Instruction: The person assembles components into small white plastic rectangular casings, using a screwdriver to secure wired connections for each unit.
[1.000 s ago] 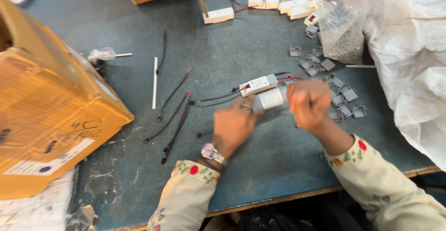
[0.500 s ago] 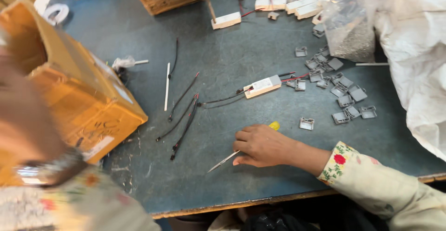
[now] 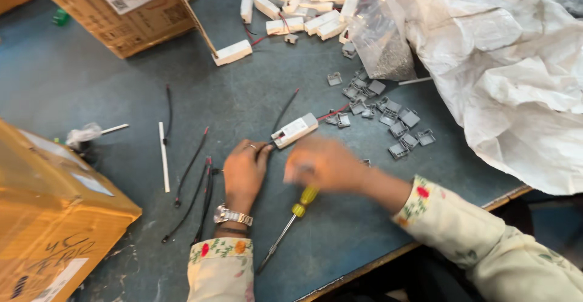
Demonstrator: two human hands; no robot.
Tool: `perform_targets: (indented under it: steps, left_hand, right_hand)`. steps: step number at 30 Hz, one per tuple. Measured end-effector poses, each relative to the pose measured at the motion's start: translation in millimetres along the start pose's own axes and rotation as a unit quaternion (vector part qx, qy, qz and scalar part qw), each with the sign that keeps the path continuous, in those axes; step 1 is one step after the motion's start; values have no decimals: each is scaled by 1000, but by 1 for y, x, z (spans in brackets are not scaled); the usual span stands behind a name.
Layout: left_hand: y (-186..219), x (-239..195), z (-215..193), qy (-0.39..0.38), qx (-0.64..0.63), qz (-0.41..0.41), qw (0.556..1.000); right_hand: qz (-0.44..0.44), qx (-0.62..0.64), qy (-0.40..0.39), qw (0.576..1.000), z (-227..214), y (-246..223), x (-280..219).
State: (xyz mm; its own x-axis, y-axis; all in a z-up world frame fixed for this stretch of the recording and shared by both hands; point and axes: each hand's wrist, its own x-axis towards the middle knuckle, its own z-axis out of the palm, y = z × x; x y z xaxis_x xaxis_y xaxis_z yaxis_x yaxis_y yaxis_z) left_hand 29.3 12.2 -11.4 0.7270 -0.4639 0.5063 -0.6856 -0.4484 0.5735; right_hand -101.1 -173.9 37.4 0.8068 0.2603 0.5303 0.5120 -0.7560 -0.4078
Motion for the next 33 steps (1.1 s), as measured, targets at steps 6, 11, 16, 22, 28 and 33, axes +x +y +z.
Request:
perform_targets:
  steps: [6, 11, 16, 22, 28, 33]
  left_hand:
    - [15, -2, -16, 8, -26, -54, 998]
    - [32, -11, -29, -67, -26, -66, 995]
    - [35, -23, -40, -173, -7, -144, 974]
    - [21, -30, -21, -88, -60, -40, 993]
    - [25, -30, -12, -76, -48, -45, 995]
    - [23, -31, -8, -73, -55, -44, 995]
  right_hand:
    - [214, -172, -19, 961, -61, 69, -12]
    - [210, -165, -63, 962, -50, 84, -20]
    - [239, -120, -38, 963, -56, 69, -14]
    - [94, -30, -99, 990, -51, 12, 21]
    - [-7, -240, -213, 947, -12, -11, 61]
    - [-31, -142, -257, 955, 8, -4, 73]
